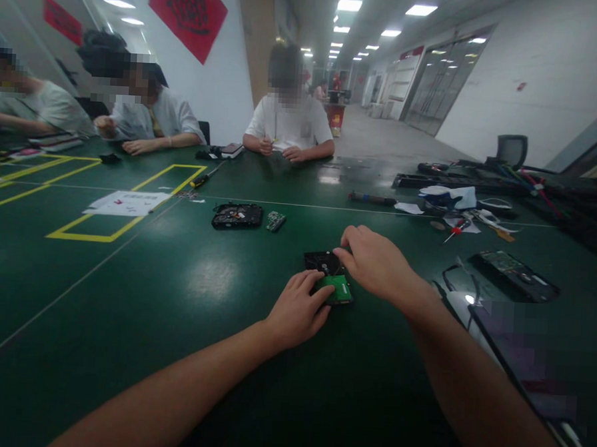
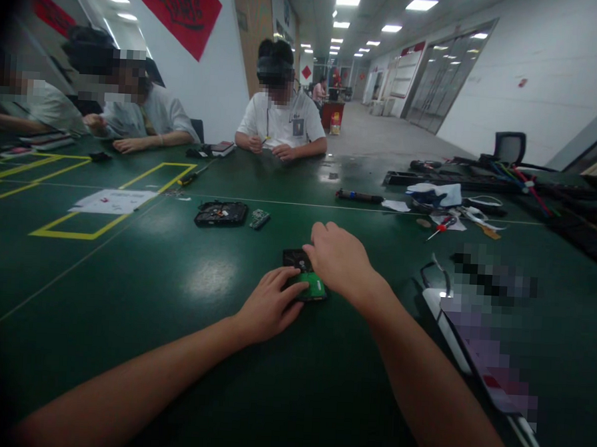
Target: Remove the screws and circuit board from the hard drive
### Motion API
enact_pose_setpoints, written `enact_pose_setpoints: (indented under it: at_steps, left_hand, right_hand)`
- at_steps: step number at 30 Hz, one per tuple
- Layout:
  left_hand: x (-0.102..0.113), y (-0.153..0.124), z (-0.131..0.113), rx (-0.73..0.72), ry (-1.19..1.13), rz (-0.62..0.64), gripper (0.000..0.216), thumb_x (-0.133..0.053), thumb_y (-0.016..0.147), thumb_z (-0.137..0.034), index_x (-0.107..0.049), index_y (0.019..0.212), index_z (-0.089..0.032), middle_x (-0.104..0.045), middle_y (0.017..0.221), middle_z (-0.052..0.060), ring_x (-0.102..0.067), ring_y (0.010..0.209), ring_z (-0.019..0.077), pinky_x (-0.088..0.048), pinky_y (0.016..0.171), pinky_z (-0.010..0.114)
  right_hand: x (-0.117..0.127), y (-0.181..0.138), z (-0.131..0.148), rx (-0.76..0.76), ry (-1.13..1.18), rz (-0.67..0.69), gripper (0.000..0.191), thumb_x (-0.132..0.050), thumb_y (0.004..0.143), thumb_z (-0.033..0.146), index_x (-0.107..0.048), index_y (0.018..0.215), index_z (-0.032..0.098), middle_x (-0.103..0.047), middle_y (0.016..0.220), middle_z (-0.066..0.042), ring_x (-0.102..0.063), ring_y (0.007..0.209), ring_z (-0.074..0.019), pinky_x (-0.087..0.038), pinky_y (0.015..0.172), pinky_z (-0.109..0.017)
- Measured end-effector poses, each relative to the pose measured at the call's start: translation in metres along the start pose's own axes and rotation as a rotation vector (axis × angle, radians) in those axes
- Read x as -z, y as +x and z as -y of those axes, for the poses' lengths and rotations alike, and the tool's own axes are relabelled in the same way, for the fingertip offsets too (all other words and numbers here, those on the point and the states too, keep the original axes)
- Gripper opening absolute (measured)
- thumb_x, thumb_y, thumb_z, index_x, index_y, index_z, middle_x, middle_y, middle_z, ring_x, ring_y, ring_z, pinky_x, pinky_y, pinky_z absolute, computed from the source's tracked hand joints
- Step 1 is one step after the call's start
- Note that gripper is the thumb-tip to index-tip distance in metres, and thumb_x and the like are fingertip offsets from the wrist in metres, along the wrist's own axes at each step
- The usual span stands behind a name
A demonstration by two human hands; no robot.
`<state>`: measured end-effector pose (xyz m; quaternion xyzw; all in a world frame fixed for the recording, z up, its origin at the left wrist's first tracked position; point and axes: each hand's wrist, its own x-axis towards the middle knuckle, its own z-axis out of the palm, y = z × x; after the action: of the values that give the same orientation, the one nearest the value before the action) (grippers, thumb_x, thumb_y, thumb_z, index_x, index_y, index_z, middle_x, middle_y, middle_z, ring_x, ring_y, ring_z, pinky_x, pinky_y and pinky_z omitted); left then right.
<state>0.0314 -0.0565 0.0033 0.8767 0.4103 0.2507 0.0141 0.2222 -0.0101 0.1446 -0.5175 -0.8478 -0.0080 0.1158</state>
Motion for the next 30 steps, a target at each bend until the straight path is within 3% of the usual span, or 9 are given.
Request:
enact_pose_setpoints:
  at_steps: [2,5,11,15,20,26,30]
  left_hand:
    - [-0.001,0.000,0.000,0.004,0.004,0.002,0.040,-0.062,0.096,-0.030,-0.062,0.136,-0.021,-0.052,0.145,0.017,-0.049,0.136,0.0361,-0.045,0.113,0.059]
    - [-0.001,0.000,0.001,0.001,0.006,0.001,0.040,-0.062,0.097,-0.030,-0.062,0.136,-0.022,-0.052,0.145,0.016,-0.049,0.136,0.0356,-0.046,0.113,0.058]
    - [0.000,0.000,-0.001,0.004,0.001,-0.015,0.038,-0.061,0.097,-0.030,-0.063,0.134,-0.022,-0.053,0.143,0.016,-0.050,0.136,0.0357,-0.046,0.113,0.058]
    - [0.000,0.000,-0.001,0.001,-0.014,-0.013,0.038,-0.062,0.096,-0.030,-0.063,0.134,-0.023,-0.053,0.143,0.016,-0.050,0.135,0.0353,-0.046,0.113,0.059]
    - [0.002,0.000,-0.001,0.011,-0.009,-0.006,0.039,-0.062,0.096,-0.030,-0.062,0.135,-0.023,-0.052,0.145,0.015,-0.050,0.136,0.0356,-0.046,0.113,0.058]
    - [0.002,0.001,-0.001,0.009,-0.005,0.008,0.040,-0.062,0.096,-0.030,-0.061,0.136,-0.023,-0.053,0.145,0.016,-0.049,0.136,0.0356,-0.046,0.113,0.059]
    - [-0.001,0.001,-0.001,0.011,-0.007,-0.016,0.039,-0.062,0.096,-0.030,-0.063,0.134,-0.022,-0.053,0.144,0.016,-0.050,0.136,0.0354,-0.046,0.113,0.059]
  right_hand:
    - [0.001,0.000,0.001,0.050,0.065,0.002,0.012,-0.061,0.095,0.020,-0.061,0.107,0.017,-0.068,0.108,-0.011,-0.063,0.093,-0.0242,-0.045,0.083,-0.035]
    - [0.001,0.001,-0.001,0.126,0.201,0.023,0.022,-0.061,0.090,0.013,-0.059,0.112,0.018,-0.069,0.108,-0.008,-0.064,0.095,-0.0221,-0.045,0.085,-0.033]
    - [-0.002,0.000,-0.001,-0.001,0.051,-0.018,0.018,-0.054,0.102,0.034,-0.060,0.104,0.018,-0.067,0.105,-0.012,-0.063,0.090,-0.0250,-0.044,0.080,-0.036]
    - [0.001,0.000,0.000,0.093,0.115,0.024,0.008,-0.055,0.098,0.022,-0.061,0.103,0.019,-0.067,0.105,-0.009,-0.062,0.092,-0.0226,-0.044,0.082,-0.034]
    - [0.003,0.001,-0.006,0.205,0.277,0.069,0.032,-0.054,0.088,0.011,-0.058,0.119,0.018,-0.066,0.109,-0.008,-0.061,0.097,-0.0220,-0.046,0.085,-0.033]
    - [0.005,-0.002,-0.001,0.143,0.140,0.047,0.021,-0.053,0.091,0.015,-0.059,0.110,0.018,-0.066,0.112,-0.011,-0.062,0.098,-0.0239,-0.046,0.086,-0.034]
    - [0.007,-0.004,0.007,0.017,-0.045,0.060,0.017,-0.053,0.102,0.032,-0.061,0.106,0.019,-0.070,0.106,-0.012,-0.066,0.089,-0.0262,-0.043,0.074,-0.035]
